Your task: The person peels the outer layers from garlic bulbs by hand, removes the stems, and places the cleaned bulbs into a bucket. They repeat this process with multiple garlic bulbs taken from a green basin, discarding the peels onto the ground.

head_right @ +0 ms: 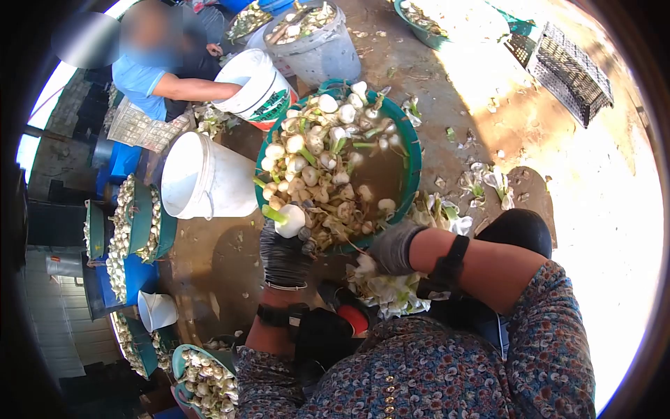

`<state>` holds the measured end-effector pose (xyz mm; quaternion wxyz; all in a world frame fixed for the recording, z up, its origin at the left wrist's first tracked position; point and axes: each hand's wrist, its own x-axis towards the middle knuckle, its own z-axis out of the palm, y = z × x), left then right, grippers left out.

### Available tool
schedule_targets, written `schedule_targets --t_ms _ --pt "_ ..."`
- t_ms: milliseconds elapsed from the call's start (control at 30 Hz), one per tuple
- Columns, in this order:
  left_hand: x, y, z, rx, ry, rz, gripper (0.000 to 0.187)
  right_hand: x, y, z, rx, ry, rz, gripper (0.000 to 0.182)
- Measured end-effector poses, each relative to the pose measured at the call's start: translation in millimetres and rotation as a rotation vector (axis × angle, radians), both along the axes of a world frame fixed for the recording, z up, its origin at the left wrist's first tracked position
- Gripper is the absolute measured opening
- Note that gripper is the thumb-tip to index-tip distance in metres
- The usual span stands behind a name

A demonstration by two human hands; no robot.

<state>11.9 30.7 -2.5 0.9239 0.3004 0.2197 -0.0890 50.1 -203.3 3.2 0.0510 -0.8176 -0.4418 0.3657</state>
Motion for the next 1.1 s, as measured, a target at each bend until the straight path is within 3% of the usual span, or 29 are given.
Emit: schedule_targets --t_ms 100,167,233,300,333,367,400,433,467,500,567,600,633,700,767,833,900,967,1000,1033,1067,1100 --pt "6.9 11.0 -9.1 0.135 -0.047 0.146 0.032 -7.2 -1.5 22.4 -0.127 0.046 -0.011 0.047" --pt "29.2 30.8 4.7 0.154 -0.170 0.198 0.031 -0.9 -3.0 15.6 -0.034 -0.031 -0.068 0.048" --pt "60.8 87.3 15.1 0.358 -0.309 0.280 0.034 2.6 -6.8 6.8 0.049 -0.076 -0.135 0.048" --pt "101.5 145.5 64.1 -0.048 -0.249 0.446 0.036 6.6 -9.4 1.6 0.157 -0.163 -0.170 0.043" --pt "115.6 178.4 73.7 0.071 -0.479 0.425 0.040 8.1 -8.0 1.0 0.161 -0.173 -0.174 0.043" --pt "130.3 210.9 80.1 0.004 -0.573 0.428 0.044 7.9 -8.3 0.0 0.133 -0.177 -0.139 0.040" --pt "136.3 225.5 92.8 0.107 -0.550 0.481 0.050 6.5 -11.8 -2.1 0.097 -0.171 -0.110 0.037" --pt "150.1 228.7 107.1 0.048 -0.304 0.718 0.058 5.3 -13.4 -5.4 0.077 -0.151 -0.127 0.037" --pt "149.3 223.1 117.4 -0.199 -0.231 0.562 0.063 5.0 -12.2 -8.9 0.097 -0.100 -0.127 0.038" --pt "148.2 221.0 104.6 -0.024 -0.350 0.357 0.056 0.7 -14.2 -11.3 0.109 -0.035 -0.133 0.039" --pt "171.3 236.6 54.1 0.019 -0.523 -0.245 0.050 -4.9 -11.1 -11.4 0.101 0.001 -0.156 0.036" --pt "150.7 167.5 48.2 0.476 -0.348 -0.291 0.049 -7.9 -11.2 -8.0 0.082 0.040 -0.177 0.036" --pt "134.8 103.6 35.4 0.778 -0.142 -0.471 0.048 -6.7 -11.3 0.0 0.055 0.055 -0.107 0.030" --pt "112.9 12.1 -3.5 1.052 -0.009 -0.995 0.048 -4.5 -12.4 -1.3 0.020 0.072 -0.052 0.027" --pt "98.8 -18.8 -58.5 1.681 -0.661 -1.380 0.050 -8.6 -12.8 -12.2 0.125 0.084 0.014 0.027" --pt "106.9 -61.8 -84.3 1.329 -0.118 -1.224 0.052 -12.2 -15.5 -18.8 0.129 0.085 0.005 0.025" --pt "121.1 -93.5 -102.5 1.183 0.048 -1.105 0.058 -9.4 -18.5 -22.1 0.161 0.020 -0.072 0.023" --pt "139.1 -114.2 -156.1 1.749 -0.015 -1.193 0.057 -3.8 -19.1 -16.2 0.154 -0.031 -0.079 0.023" --pt "142.4 -129.1 -156.2 1.700 0.167 -1.316 0.058 -0.8 -20.1 -13.7 0.133 -0.053 -0.109 0.024" --pt "142.0 -137.3 -175.1 1.748 0.036 -1.488 0.048 1.7 -21.9 -19.0 0.151 -0.093 -0.088 0.024" --pt "144.9 -143.2 -212.4 1.942 -0.438 -1.945 0.039 2.9 -24.0 -29.9 0.205 -0.046 -0.110 0.025" --pt "148.4 -135.6 -213.3 1.975 -0.429 -1.922 0.039 7.4 -24.4 -34.1 0.254 0.008 -0.137 0.026"
